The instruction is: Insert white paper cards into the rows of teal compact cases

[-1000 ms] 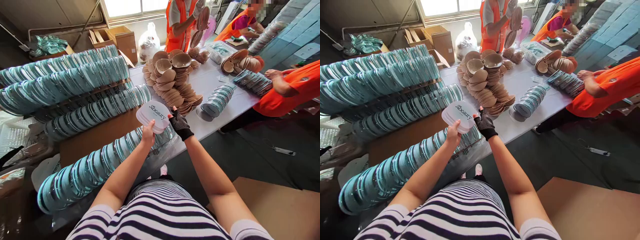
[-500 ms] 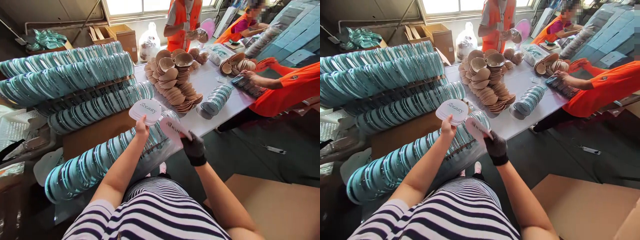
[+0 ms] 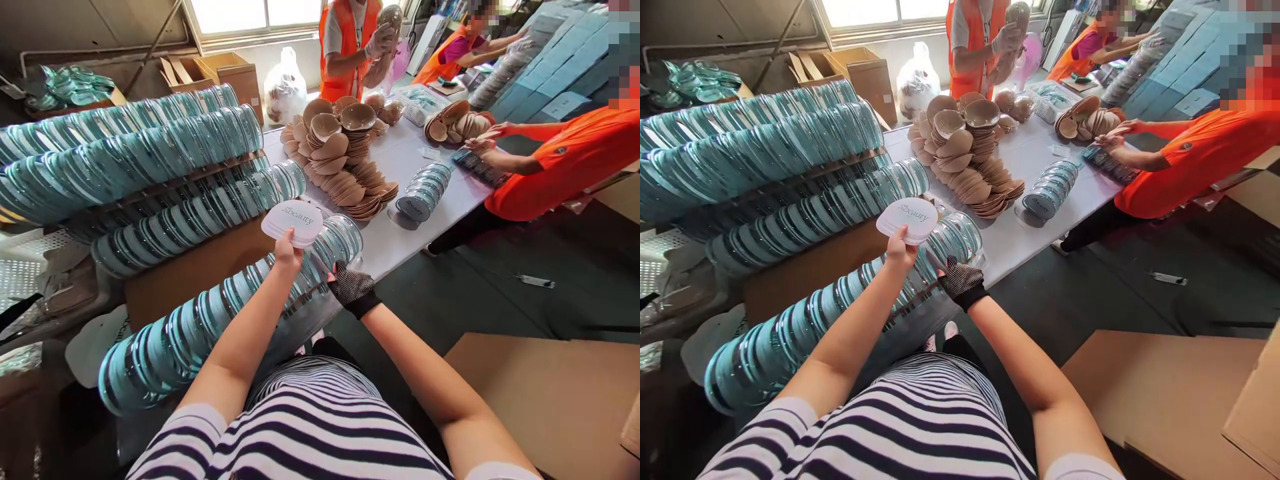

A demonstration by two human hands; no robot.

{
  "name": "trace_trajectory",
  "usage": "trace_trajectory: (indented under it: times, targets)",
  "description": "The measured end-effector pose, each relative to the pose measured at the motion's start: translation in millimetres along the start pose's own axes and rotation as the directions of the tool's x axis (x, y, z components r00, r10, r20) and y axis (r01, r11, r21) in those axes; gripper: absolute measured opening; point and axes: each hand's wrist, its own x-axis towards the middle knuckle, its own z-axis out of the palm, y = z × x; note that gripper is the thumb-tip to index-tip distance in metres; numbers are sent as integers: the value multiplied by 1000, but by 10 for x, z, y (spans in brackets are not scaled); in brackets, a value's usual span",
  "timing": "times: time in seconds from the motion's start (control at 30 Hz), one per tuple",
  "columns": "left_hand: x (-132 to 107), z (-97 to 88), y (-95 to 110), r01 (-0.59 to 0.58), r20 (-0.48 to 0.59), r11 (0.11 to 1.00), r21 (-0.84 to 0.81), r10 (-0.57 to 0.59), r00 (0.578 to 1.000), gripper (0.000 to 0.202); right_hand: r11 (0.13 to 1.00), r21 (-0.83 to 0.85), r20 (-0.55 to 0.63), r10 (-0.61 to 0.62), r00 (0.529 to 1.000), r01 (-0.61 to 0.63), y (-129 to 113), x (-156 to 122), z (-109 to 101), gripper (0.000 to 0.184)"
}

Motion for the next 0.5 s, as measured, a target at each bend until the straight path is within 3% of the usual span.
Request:
trace_trajectory:
  times: [0.07,0.17,0.33,0.43,0.5]
  targets:
    - [4,-17,2,1,-4,1000,-6,-1,1000,34,1000,-10,3,16,1000,-16,52,-54,57,35]
    - [1,-16,-15,9,5,1000,-18,-9,1000,33,997,48,5,-59,998,59,102,-54,149,34]
    - [2,-1,-41,-9,-5,1000,-24,9,1000,36,981,180,63,-90,994,77,20,199,280,29]
    - [25,-83,25,-29,-30,999,-16,29,999,34,883,468,222,-84,971,-31,0,343,305,32]
    - [31,-98,56,-49,-27,999,-12,49,998,33,763,634,360,-150,921,-124,17,417,259,36]
